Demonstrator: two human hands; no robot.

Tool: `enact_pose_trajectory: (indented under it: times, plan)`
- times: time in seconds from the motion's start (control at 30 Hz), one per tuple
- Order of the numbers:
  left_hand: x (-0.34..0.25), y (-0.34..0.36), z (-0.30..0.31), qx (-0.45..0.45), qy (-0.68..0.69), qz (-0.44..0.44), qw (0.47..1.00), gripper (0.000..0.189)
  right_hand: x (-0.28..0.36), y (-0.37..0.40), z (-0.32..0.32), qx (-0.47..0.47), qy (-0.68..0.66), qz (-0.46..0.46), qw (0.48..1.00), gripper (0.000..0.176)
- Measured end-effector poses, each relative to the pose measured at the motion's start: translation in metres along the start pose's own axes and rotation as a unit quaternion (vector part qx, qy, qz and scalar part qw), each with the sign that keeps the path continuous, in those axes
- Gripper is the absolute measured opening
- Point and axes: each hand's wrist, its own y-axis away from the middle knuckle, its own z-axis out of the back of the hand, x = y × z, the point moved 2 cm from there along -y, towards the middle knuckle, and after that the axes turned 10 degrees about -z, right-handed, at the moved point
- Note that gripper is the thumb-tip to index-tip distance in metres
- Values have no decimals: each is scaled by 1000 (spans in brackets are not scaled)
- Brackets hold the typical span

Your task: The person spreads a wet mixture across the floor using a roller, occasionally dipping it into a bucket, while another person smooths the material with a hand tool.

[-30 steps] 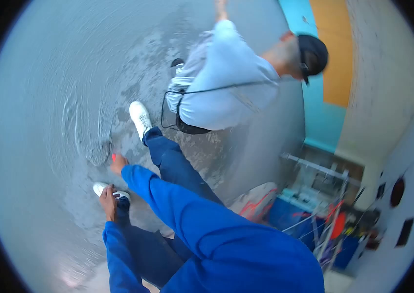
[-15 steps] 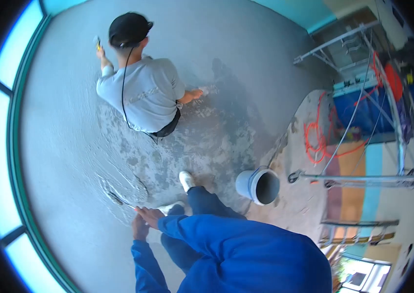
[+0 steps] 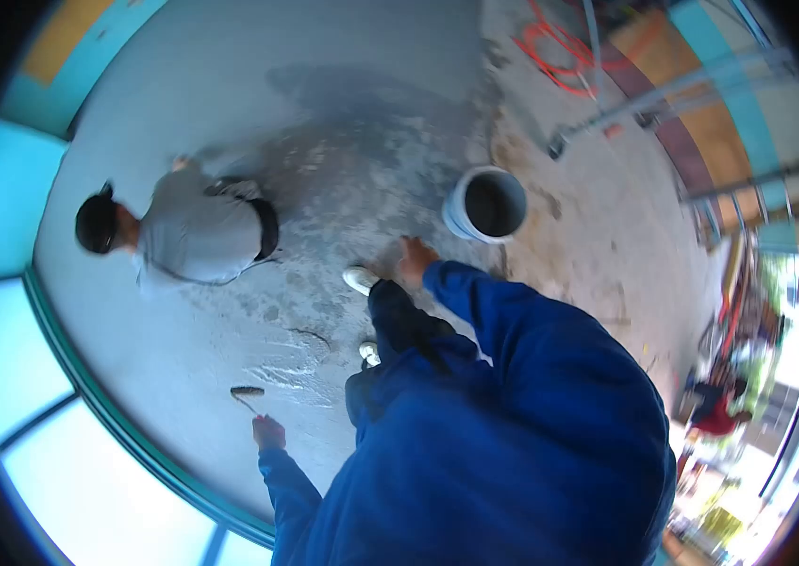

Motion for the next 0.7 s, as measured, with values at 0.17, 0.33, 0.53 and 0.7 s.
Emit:
enact_pose_trajectory:
  times: [0.17, 0.33, 0.53, 0.7]
  plan:
    - [-13, 32, 7, -150, -174, -118, 966, 37, -250, 98, -23, -59, -194, -250, 947, 51]
    - [-14, 42, 31, -182, -263, -145, 936, 36, -363, 287, -128, -4, -54, -468, 882, 57]
    - [-15, 52, 51, -142, -306, -108, 935, 35, -346, 384, -208, 53, -240, -519, 819, 49]
    - [-20, 65, 39, -127, -340, -110, 925, 35, -311, 399, -182, 54, -335, -537, 772, 43]
